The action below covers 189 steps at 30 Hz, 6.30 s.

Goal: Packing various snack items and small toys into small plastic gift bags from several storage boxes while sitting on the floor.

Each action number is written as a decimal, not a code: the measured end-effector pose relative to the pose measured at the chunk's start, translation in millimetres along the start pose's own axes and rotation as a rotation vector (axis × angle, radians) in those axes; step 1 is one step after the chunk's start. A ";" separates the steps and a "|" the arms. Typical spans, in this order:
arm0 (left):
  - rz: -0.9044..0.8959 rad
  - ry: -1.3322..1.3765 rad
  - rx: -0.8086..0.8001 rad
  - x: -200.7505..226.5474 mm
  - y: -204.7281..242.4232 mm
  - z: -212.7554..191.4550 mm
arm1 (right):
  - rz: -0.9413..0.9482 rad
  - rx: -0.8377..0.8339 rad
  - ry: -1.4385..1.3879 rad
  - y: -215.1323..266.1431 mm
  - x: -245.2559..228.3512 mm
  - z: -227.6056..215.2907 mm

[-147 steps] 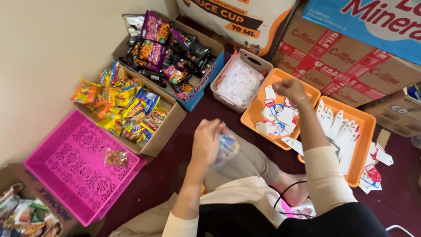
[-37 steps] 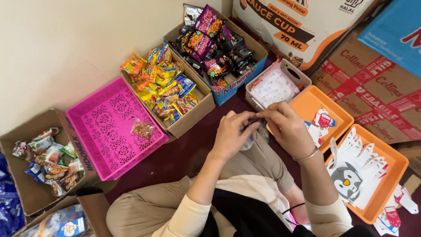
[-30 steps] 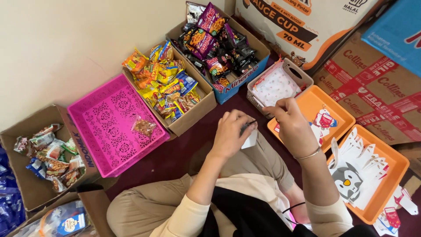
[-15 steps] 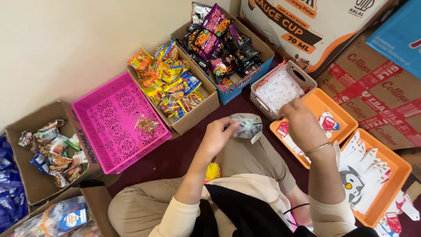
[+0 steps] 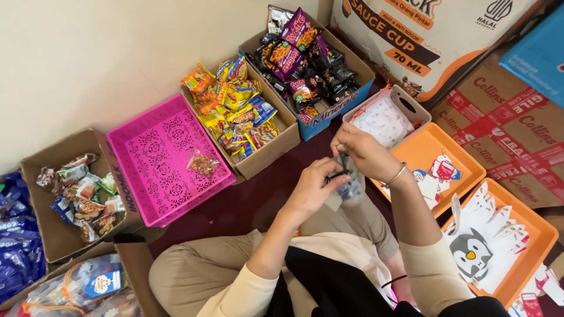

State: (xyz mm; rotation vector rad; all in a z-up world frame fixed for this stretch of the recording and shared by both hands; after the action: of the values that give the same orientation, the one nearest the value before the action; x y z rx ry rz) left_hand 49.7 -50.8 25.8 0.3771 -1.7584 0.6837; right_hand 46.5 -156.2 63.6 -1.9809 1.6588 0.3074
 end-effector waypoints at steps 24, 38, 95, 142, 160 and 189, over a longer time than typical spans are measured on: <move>-0.183 -0.012 0.420 24.5 32.6 -49.3 | 0.248 0.187 -0.493 55.2 5.0 28.1; -0.357 0.295 0.200 -59.2 32.3 -15.9 | 0.008 0.403 -0.104 52.5 -20.2 -4.9; -0.170 -0.727 0.283 -41.2 15.7 -67.6 | 0.485 0.426 -0.122 93.3 49.5 67.3; -0.920 -0.822 2.059 86.7 943.3 -303.2 | 0.401 -0.608 0.123 -32.5 238.3 396.1; -0.789 -1.245 2.412 76.7 853.5 -292.9 | 0.355 -0.703 0.428 -23.9 237.7 402.2; -0.981 -0.912 1.270 -60.8 464.6 -362.2 | 0.375 -0.239 0.399 3.9 214.4 335.0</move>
State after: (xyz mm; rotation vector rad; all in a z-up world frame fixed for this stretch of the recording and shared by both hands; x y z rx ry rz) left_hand 77.3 530.2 -86.0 2.5149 -1.3404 0.8393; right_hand 143.5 -159.0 -322.1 -1.9825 2.3531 0.2662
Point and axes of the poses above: each hand's wrist, its own y-axis away from the middle knuckle, its own z-axis out of the palm, x = y × z, the point moved 10 cm from there along -y, towards the middle knuckle, and after that the axes turned 11 degrees about y, right-handed, at the moved point
